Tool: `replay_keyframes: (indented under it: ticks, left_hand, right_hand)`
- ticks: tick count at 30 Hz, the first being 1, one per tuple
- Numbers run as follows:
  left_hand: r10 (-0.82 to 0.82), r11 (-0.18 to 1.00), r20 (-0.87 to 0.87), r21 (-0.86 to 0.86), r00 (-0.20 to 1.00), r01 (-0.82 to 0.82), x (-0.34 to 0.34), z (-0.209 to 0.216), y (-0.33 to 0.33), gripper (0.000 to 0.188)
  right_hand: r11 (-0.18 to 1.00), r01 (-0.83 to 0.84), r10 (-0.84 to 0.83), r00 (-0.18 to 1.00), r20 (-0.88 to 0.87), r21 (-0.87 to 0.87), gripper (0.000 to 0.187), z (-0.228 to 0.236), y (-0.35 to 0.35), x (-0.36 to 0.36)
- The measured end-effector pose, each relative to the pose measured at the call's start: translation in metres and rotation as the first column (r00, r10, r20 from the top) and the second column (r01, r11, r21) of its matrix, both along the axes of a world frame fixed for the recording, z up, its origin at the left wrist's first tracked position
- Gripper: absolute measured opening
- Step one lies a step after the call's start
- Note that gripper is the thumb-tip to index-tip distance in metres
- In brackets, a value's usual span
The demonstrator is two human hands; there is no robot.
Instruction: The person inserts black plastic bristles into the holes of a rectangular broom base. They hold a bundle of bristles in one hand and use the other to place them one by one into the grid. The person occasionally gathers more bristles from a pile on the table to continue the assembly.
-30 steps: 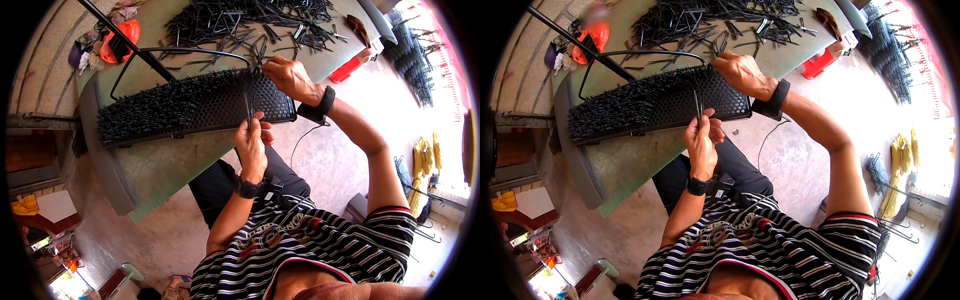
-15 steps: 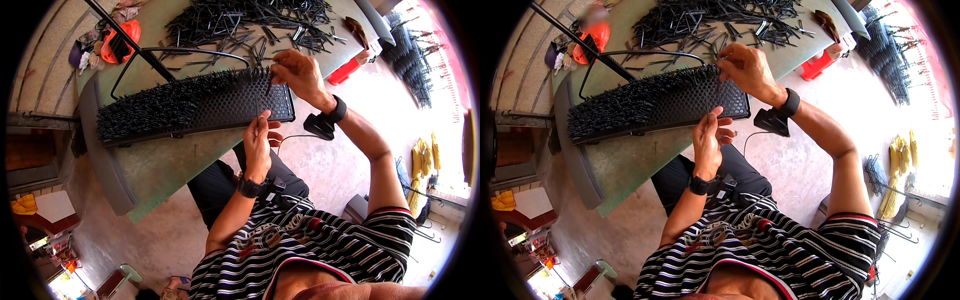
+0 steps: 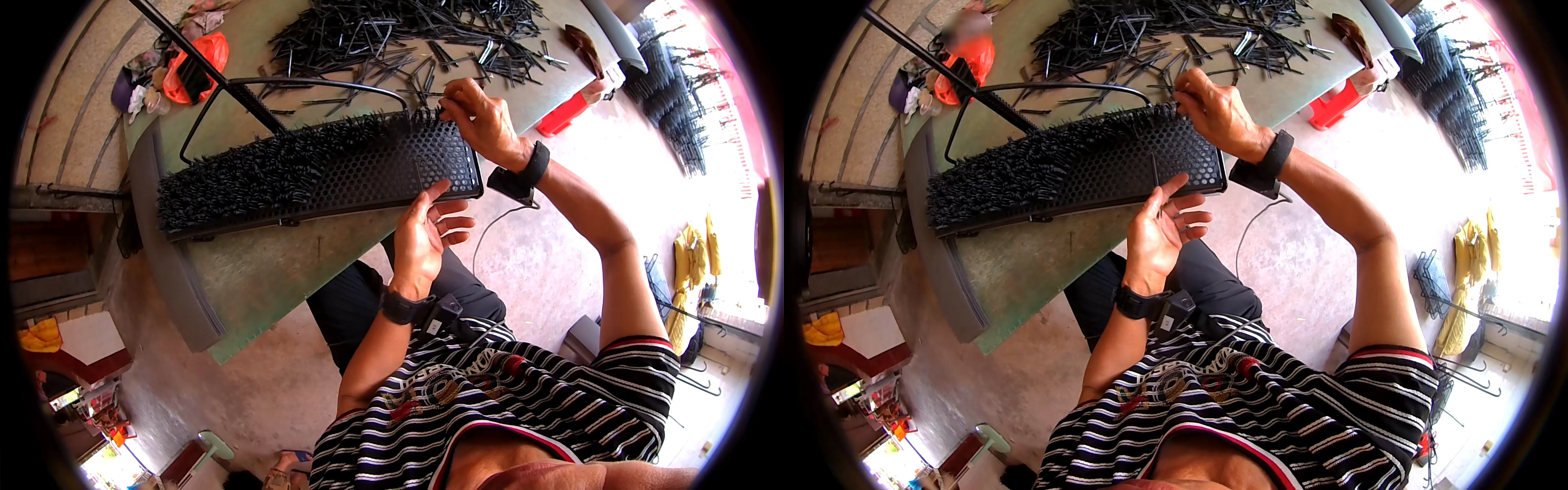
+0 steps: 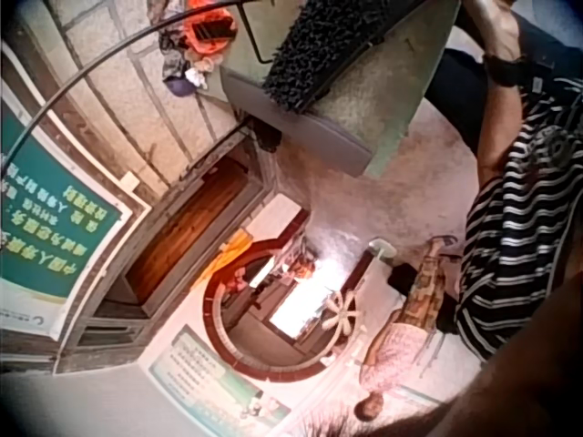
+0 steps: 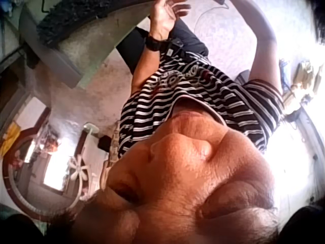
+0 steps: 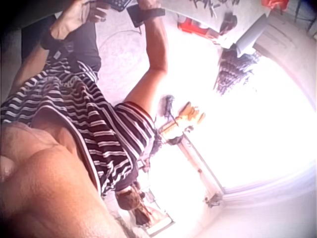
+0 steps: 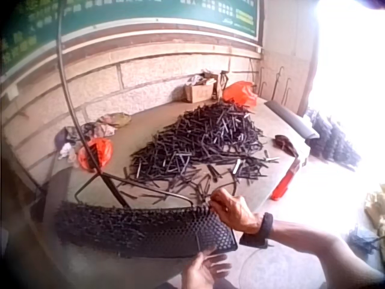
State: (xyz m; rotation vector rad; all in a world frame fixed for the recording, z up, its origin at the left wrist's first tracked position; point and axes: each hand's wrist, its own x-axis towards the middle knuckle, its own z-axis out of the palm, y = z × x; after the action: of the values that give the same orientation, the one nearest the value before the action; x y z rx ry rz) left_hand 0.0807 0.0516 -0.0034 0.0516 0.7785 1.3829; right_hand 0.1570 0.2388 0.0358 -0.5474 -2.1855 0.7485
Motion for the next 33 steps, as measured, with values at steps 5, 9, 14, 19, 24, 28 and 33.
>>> replay_keyframes:
  ticks: [5,9,14,19,24,28,33]
  left_hand:
    - [-0.02,1.0,0.068,0.02,0.998,0.018,-0.001,0.003,0.0,0.051]
    - [-0.013,1.0,0.094,0.017,0.995,0.011,-0.001,0.006,0.0,0.051]
    - [0.0,1.0,0.128,0.01,0.992,-0.001,-0.001,0.012,0.0,0.051]
    - [0.007,1.0,0.141,-0.006,0.99,-0.006,0.0,0.014,-0.001,0.051]
    - [0.011,1.0,0.154,-0.026,0.988,-0.007,0.0,0.016,0.0,0.05]
    - [0.011,1.0,0.229,-0.001,0.973,-0.011,-0.003,0.01,0.001,0.042]
    - [-0.071,0.995,0.426,0.098,0.902,0.032,0.004,-0.003,0.01,0.031]
  right_hand:
    - [1.0,0.011,-0.011,1.0,-0.002,0.023,0.012,-0.001,0.001,0.0]
    - [0.96,-0.019,0.0,0.998,0.067,0.278,0.012,0.003,0.007,-0.001]
    - [0.964,-0.035,0.007,0.994,0.106,0.263,0.012,0.006,0.007,0.0]
    - [0.956,-0.043,-0.001,0.989,0.15,0.29,0.011,0.0,0.009,0.004]
    - [0.828,-0.19,0.002,0.942,0.336,0.528,0.011,-0.003,0.015,0.008]
    - [0.7,-0.405,0.347,0.913,0.216,0.587,0.024,0.023,-0.016,0.019]
    - [0.589,-0.628,0.512,0.777,0.366,0.509,0.04,0.02,-0.044,0.035]
